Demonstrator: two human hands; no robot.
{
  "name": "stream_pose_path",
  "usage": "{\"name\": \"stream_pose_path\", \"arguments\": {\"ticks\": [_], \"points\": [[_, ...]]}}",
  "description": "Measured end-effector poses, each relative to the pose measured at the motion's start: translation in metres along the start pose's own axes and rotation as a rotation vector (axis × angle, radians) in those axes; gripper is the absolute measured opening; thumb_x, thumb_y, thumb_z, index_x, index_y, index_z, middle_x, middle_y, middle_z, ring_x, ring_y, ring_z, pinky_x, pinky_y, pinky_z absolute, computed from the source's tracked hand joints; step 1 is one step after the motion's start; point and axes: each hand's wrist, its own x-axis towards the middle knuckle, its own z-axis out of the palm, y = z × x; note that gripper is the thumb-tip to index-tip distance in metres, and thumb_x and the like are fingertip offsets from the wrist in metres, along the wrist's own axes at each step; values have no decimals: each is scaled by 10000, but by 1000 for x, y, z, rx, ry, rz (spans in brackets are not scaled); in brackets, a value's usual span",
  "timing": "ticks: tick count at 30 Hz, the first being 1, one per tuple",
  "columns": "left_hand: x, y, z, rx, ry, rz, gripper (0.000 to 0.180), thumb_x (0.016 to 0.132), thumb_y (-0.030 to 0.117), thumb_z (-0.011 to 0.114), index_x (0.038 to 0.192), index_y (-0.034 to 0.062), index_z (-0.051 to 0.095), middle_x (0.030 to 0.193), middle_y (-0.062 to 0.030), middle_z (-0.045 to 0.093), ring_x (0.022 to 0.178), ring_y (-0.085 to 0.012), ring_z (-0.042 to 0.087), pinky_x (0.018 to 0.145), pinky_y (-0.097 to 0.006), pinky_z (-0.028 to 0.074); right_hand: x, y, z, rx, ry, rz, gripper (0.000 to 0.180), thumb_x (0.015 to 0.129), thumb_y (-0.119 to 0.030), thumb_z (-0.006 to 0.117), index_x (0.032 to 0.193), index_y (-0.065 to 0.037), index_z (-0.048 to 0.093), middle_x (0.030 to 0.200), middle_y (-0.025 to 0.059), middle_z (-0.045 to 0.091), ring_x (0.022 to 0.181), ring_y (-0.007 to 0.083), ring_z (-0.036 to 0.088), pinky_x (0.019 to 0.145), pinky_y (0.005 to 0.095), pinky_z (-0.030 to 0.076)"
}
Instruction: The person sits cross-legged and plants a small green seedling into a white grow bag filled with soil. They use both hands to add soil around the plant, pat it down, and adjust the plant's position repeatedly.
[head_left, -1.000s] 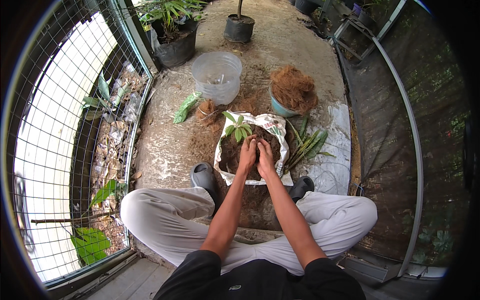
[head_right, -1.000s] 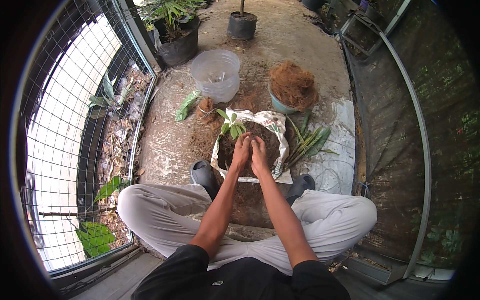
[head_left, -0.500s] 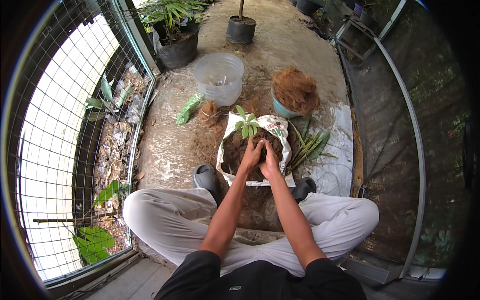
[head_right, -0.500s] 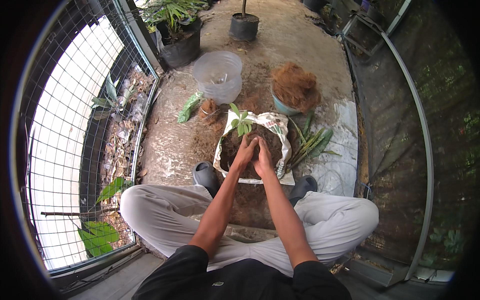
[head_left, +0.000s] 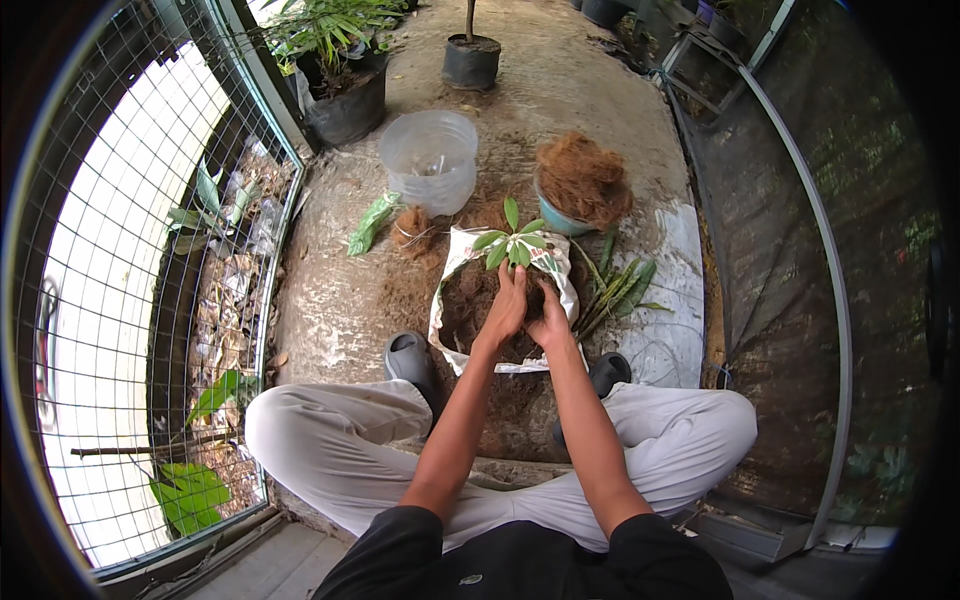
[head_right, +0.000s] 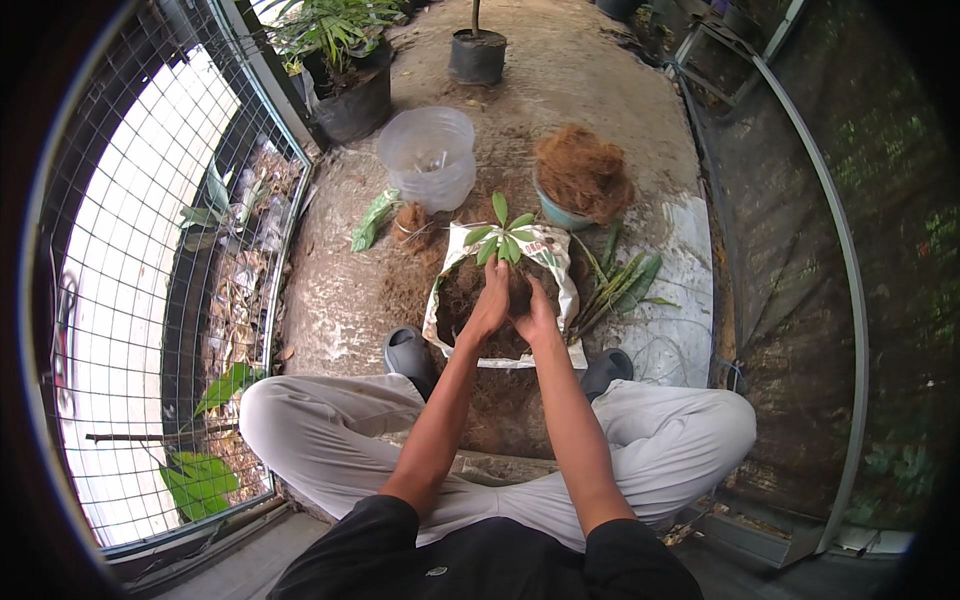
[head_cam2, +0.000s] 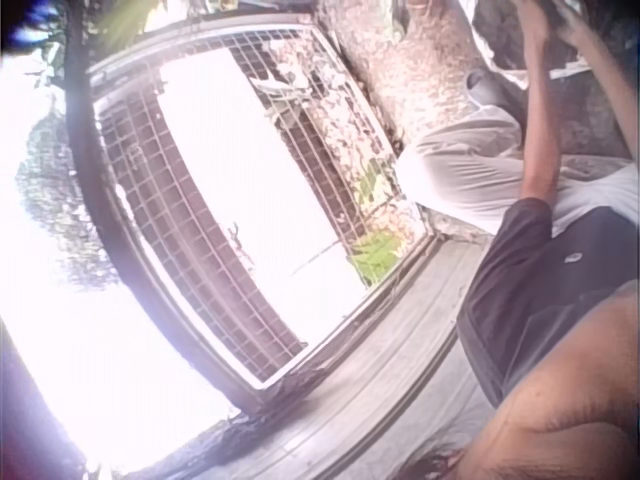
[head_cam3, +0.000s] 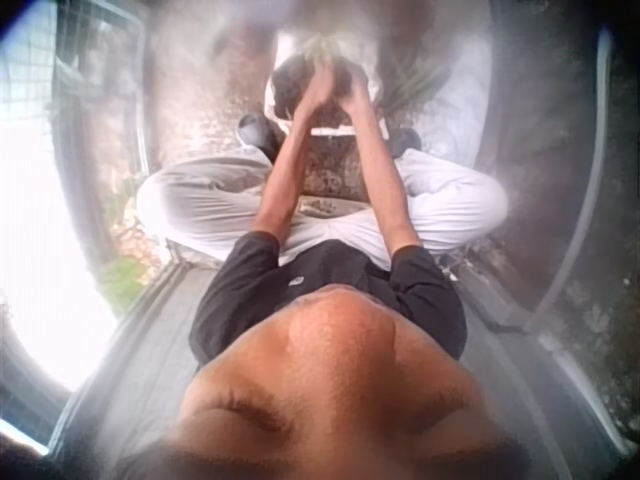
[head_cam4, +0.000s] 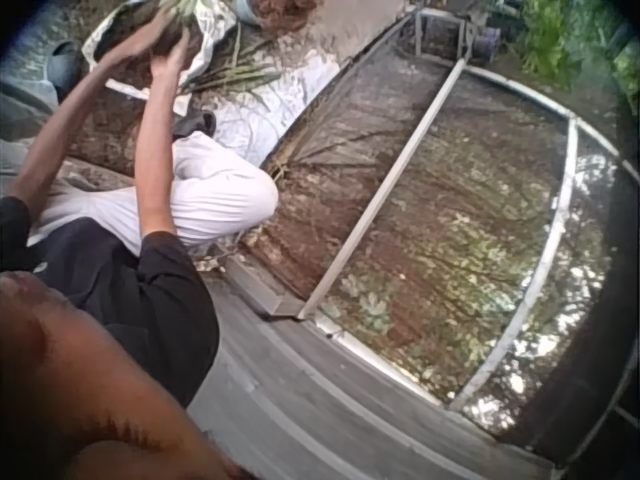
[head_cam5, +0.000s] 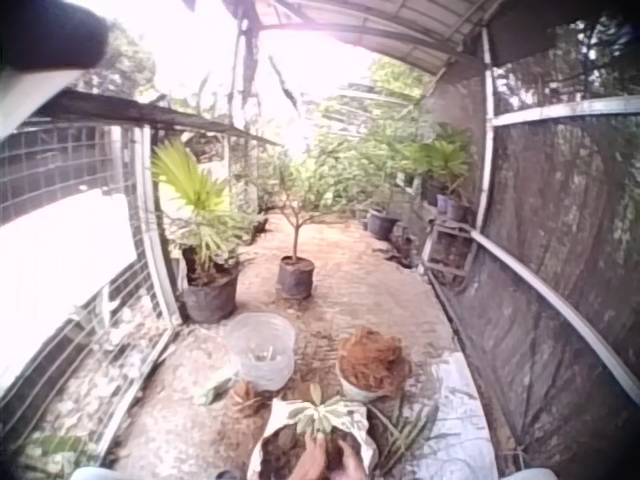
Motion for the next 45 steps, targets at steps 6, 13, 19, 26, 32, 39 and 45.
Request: {"name": "stream_pose_path", "arguments": {"ticks": [6, 13, 19, 26, 32, 39, 45], "points": [[-2, -1, -8, 119, 110, 272, 594, 965, 379, 371, 1348, -65, 274, 1340, -288, 378, 1296, -389, 338, 1082, -394, 245, -14, -9, 21, 27, 114, 38, 343, 960, -297, 431, 1199, -79, 543, 1151, 52, 610, 1068, 215, 573, 924, 384, 456], [14, -8, -4, 564, -99, 783, 349, 861, 247, 554, 1151, 53, 554, 1206, -155, 519, 1234, -348, 417, 1071, -458, 275, 1, -14, -3, 136, -139, 24, 248, 959, -208, 447, 1162, -87, 523, 1144, 34, 564, 1009, 122, 572, 856, 284, 508], [17, -17, -7, 414, -79, 817, 176, 829, 56, 551, 994, -7, 562, 1077, -177, 564, 1196, -365, 462, 1018, -453, 358, -7, -12, 10, 109, -63, 0, 211, 961, -166, 405, 1098, -59, 525, 1079, 63, 576, 983, 147, 580, 878, 309, 494], [12, -32, -9, 267, 8, 650, 143, 827, 82, 580, 938, -4, 548, 1110, -213, 556, 1141, -386, 495, 991, -440, 381, -9, -3, 16, 118, -108, 45, 240, 982, -229, 388, 1046, -72, 557, 1026, 32, 593, 969, 135, 574, 864, 297, 480], [9, -35, -5, 293, 4, 637, 261, 823, 71, 547, 1071, 0, 504, 1131, -215, 542, 1141, -394, 490, 1035, -446, 349, -11, 2, 16, 64, -40, 7, 285, 987, -275, 387, 1133, -90, 548, 1089, 25, 586, 993, 141, 568, 875, 296, 476], [2, -32, -2, 392, -75, 664, 497, 775, 29, 485, 1268, 24, 425, 1288, -186, 470, 1263, -363, 390, 1101, -459, 252, -7, 8, 4, -36, 30, 18, 328, 985, -306, 390, 1226, -110, 495, 1200, 42, 546, 1083, 163, 540, 929, 326, 457], [-4, -29, -10, 552, -153, 703, 542, 775, 68, 449, 1312, 18, 395, 1353, -175, 415, 1327, -349, 309, 1125, -471, 172, -7, 14, -1, -104, 19, -19, 368, 975, -354, 425, 1235, -98, 483, 1232, 48, 522, 1116, 153, 518, 943, 322, 446]]}}
